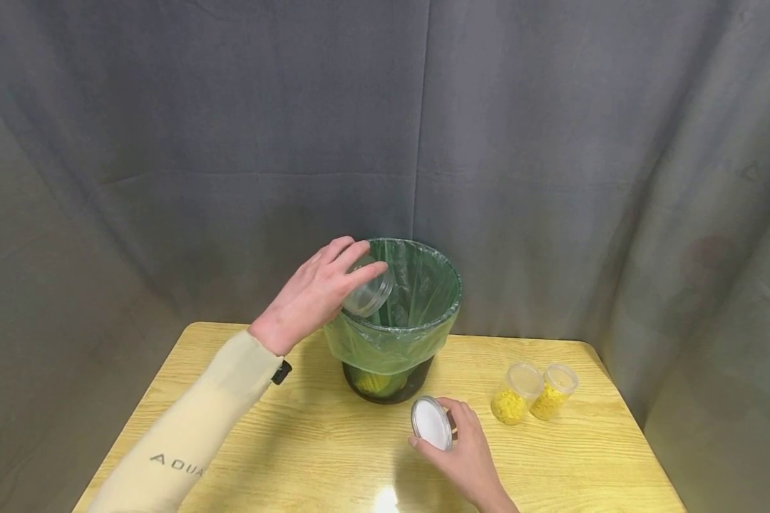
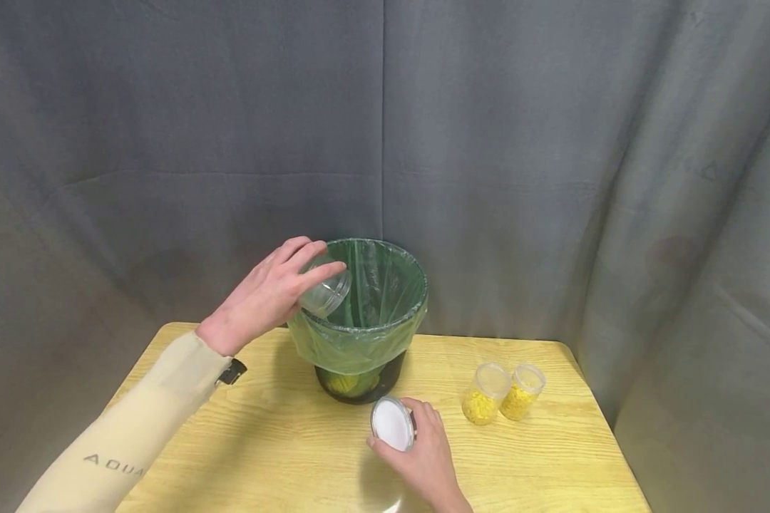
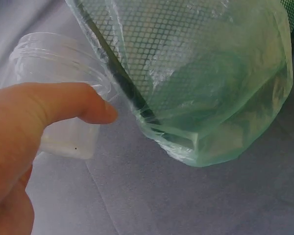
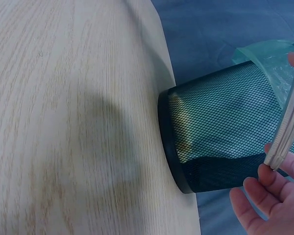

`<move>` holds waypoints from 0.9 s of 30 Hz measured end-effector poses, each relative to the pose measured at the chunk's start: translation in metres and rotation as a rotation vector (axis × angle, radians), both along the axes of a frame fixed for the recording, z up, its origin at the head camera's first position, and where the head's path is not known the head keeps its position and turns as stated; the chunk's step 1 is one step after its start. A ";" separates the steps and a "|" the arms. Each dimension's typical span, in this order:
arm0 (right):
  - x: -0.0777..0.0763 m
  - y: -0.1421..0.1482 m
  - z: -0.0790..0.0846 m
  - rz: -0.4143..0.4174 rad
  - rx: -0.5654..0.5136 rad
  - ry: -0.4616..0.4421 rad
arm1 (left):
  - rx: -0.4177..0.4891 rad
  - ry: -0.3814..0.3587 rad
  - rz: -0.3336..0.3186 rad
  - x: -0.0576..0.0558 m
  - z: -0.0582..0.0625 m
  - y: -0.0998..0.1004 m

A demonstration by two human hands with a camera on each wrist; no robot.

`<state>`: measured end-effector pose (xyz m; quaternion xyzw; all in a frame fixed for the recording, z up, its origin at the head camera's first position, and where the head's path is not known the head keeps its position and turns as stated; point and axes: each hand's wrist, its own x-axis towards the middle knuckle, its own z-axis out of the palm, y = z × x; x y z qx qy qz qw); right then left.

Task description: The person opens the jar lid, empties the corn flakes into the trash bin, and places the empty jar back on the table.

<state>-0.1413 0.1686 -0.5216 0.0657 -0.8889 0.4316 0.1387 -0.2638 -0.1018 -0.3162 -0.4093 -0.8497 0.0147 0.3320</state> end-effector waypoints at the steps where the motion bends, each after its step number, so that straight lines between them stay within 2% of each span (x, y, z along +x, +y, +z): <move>1: 0.000 0.000 0.000 -0.001 0.001 0.001 | 0.014 0.012 -0.003 -0.001 0.002 0.000; 4: 0.001 -0.001 0.000 0.003 -0.001 0.005 | 0.079 0.043 0.004 -0.005 0.009 -0.001; 6: 0.001 -0.001 0.000 0.003 -0.002 0.006 | 0.089 0.046 0.012 -0.006 0.010 0.000; 12: 0.001 -0.001 -0.002 0.006 -0.003 0.007 | -0.049 -0.008 0.045 -0.005 -0.003 0.002; 15: 0.001 -0.001 -0.003 0.009 -0.001 0.008 | -0.025 -0.013 0.066 -0.005 -0.006 0.002; 19: 0.001 -0.001 -0.002 0.006 -0.001 0.010 | 0.029 -0.001 0.058 -0.006 -0.004 0.000; 25: 0.001 0.000 -0.003 0.014 -0.009 0.016 | -0.041 -0.020 0.078 -0.006 -0.007 0.002; 27: 0.002 0.001 -0.004 0.012 -0.014 0.017 | -0.025 -0.013 0.079 -0.007 -0.008 0.002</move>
